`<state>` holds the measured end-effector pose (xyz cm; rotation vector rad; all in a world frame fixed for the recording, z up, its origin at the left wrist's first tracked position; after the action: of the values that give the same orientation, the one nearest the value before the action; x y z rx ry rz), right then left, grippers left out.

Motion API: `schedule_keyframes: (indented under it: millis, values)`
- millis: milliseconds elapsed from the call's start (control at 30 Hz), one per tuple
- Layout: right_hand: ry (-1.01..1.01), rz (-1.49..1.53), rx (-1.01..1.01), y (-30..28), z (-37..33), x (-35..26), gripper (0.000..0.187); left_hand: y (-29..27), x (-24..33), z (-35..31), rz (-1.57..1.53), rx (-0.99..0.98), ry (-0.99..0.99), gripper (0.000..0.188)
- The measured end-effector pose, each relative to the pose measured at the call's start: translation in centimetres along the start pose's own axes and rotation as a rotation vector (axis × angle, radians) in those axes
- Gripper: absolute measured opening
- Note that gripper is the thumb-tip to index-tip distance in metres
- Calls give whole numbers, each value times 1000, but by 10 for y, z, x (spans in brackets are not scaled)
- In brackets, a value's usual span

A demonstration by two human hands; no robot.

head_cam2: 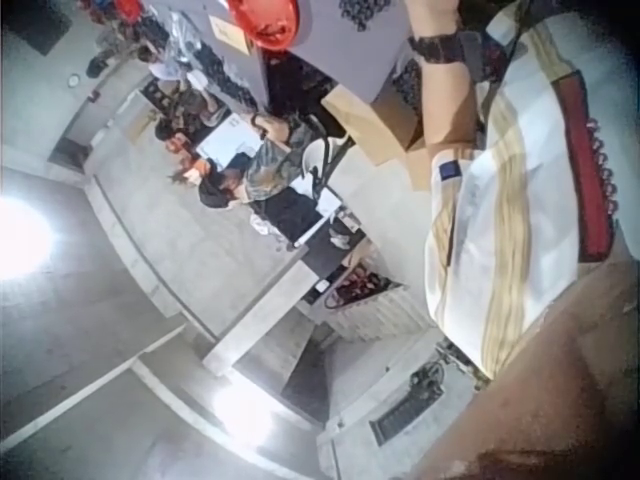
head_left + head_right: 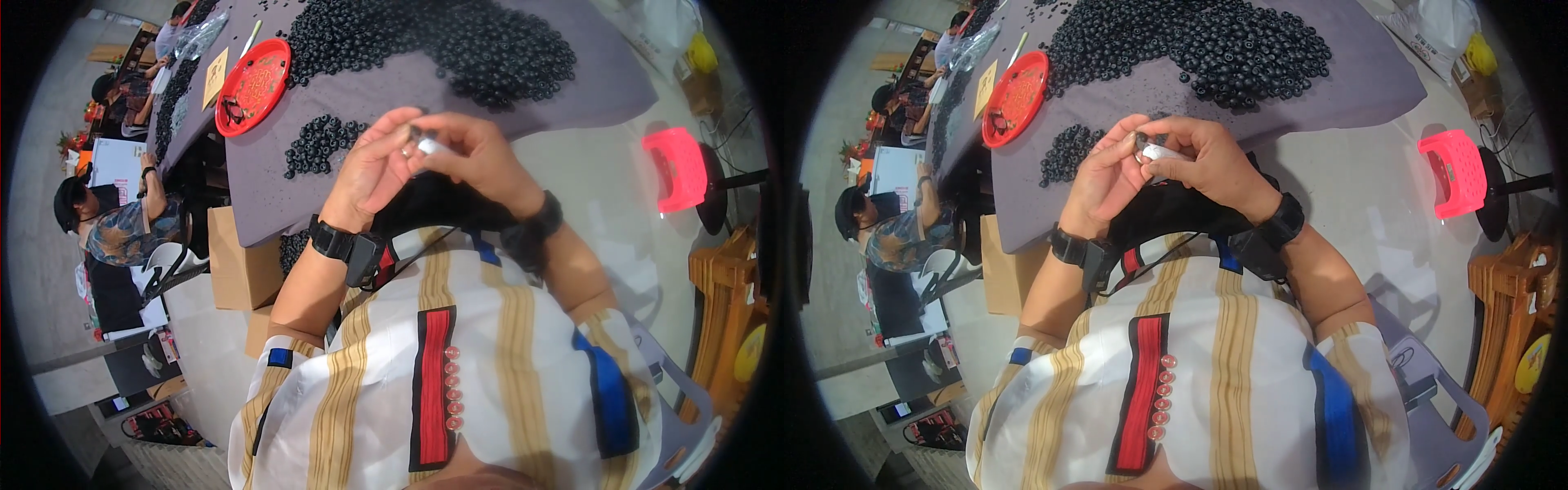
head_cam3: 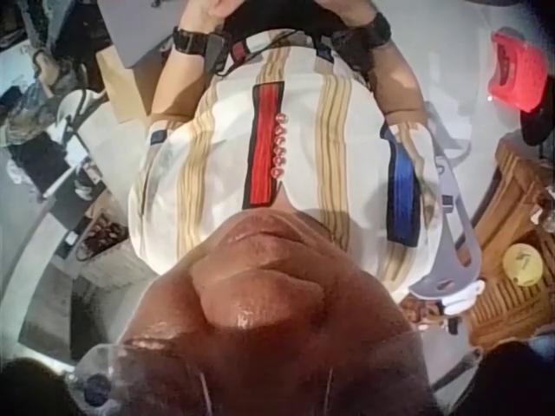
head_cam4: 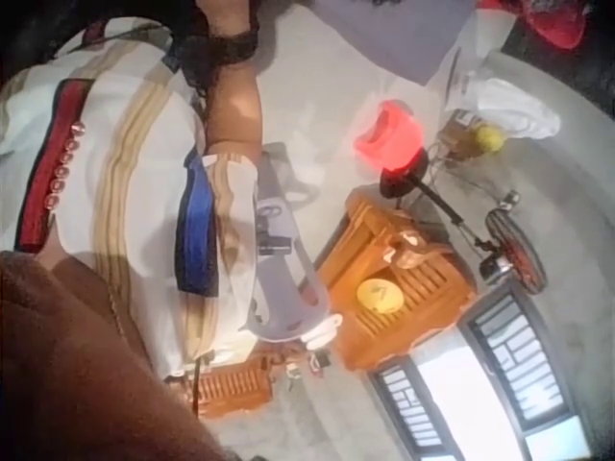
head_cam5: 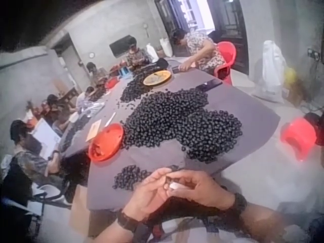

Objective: The person picks up a black plastic component and a white tube, applies a substance from the tube onto the component, and then places it back on the table to repeat the process.

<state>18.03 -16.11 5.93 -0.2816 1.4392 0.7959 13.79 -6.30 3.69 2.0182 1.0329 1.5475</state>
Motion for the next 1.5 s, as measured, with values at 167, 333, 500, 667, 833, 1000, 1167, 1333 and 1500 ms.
schedule_keyframes:
  millis: [167, 333, 500, 667, 833, 1000, 1167, 1333, 1500]
  values:
    - [9, 1, -31, -1, 1, -2, 32, 0, -2, -1, 9, 13, -6, 25]
    - [18, 1, -30, 0, 0, -2, 31, -3, -1, -1, 21, 76, 4, 23]
    - [20, -40, 12, -1, 2, 2, 32, -3, 0, -2, 33, 78, 16, 24]
    - [67, -45, 104, -18, 8, 20, 26, -13, 21, -2, 306, 135, 144, 22]
    - [104, -57, 255, -45, 14, 27, 23, -83, 110, -2, 1178, 483, 597, 18]
    - [74, -45, 239, -34, 14, 22, 24, -119, 130, -1, 1529, 530, 783, 18]
    - [75, -69, 243, -35, 13, 23, 23, -4, 96, 31, 1574, 238, 975, 20]
    - [46, -68, 239, -33, 11, 25, 23, 35, 58, 98, 1746, 197, 851, 17]
    - [48, -57, 241, -33, 13, 23, 23, 34, 49, 127, 1732, 194, 856, 14]
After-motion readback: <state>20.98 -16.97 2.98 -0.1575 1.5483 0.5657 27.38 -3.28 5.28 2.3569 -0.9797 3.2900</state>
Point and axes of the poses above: each hand's wrist, its own z-axis towards the middle knuckle, its own y-axis out of the palm, x = y × z, the point moved 9 cm from there along z, towards the middle knuckle, and after that the axes turned 14 degrees about x, right-handed, at the moved point
